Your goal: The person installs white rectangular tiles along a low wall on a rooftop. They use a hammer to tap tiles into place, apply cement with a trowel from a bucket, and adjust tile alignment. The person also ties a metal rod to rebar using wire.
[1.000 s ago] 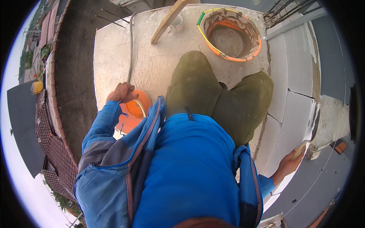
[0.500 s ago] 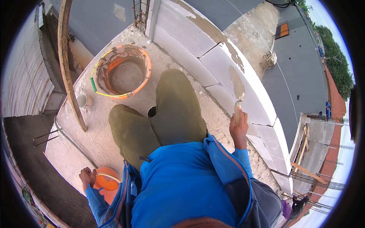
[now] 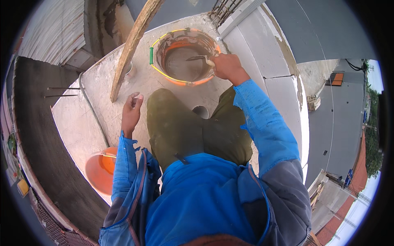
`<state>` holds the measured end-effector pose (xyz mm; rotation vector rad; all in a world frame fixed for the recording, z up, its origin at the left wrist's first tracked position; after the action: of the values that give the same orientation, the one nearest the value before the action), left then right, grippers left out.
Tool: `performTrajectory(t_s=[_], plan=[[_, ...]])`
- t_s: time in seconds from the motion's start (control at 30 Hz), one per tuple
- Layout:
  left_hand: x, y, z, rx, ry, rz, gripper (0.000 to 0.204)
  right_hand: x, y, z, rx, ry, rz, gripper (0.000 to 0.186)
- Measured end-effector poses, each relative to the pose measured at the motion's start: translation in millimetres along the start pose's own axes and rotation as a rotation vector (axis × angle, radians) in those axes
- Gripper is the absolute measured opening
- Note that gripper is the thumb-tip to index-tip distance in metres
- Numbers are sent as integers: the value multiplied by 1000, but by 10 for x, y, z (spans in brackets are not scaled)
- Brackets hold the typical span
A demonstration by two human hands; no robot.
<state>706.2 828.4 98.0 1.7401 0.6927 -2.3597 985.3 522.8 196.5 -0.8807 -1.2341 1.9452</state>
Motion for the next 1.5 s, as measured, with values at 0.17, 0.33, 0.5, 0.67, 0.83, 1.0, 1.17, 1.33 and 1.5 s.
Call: performTrajectory(t_s=[0.17, 0.33, 0.5, 0.67, 0.83, 1.0, 1.17, 1.33, 1.5], plan=[[-53, 850, -1254, -139, -175, 421, 79, 68, 101, -397, -64, 9, 71, 37], [-305, 1029, -1963, -150, 33, 99, 69, 93, 134, -33, 157, -59, 115, 35], [-1012, 1151, -2209, -111, 285, -183, 45, -164, 271, 189, 177, 45, -134, 53], [-1588, 1308, -2001, 6, 493, -138, 47, 112, 830, 533, 231, 44, -287, 57], [-1661, 1356, -1909, 38, 424, -159, 46, 141, 772, 803, 167, 137, -429, 55], [-1794, 1524, -1703, 72, 485, -216, 48, 148, 1128, 805, 164, 105, -539, 55], [-1845, 1572, -1493, -1, 478, -231, 48, 429, 1212, 915, 231, 61, -824, 56], [-1795, 1565, -1332, -99, 447, -310, 48, 672, 1191, 1004, 615, 210, -1524, 46], [-1608, 1473, -1335, -178, 405, -168, 54, 606, 1254, 1125, 882, 210, -2311, 36]])
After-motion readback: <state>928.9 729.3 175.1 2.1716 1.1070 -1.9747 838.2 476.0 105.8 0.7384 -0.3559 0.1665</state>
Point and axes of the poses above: each hand's wrist, its own z-axis away from the middle knuckle, its own y-axis out of the palm, x = y × z, the point moved 10 cm from there along -z, towards the middle knuckle, and after that the axes turned 10 degrees about y, right-handed, at the moved point
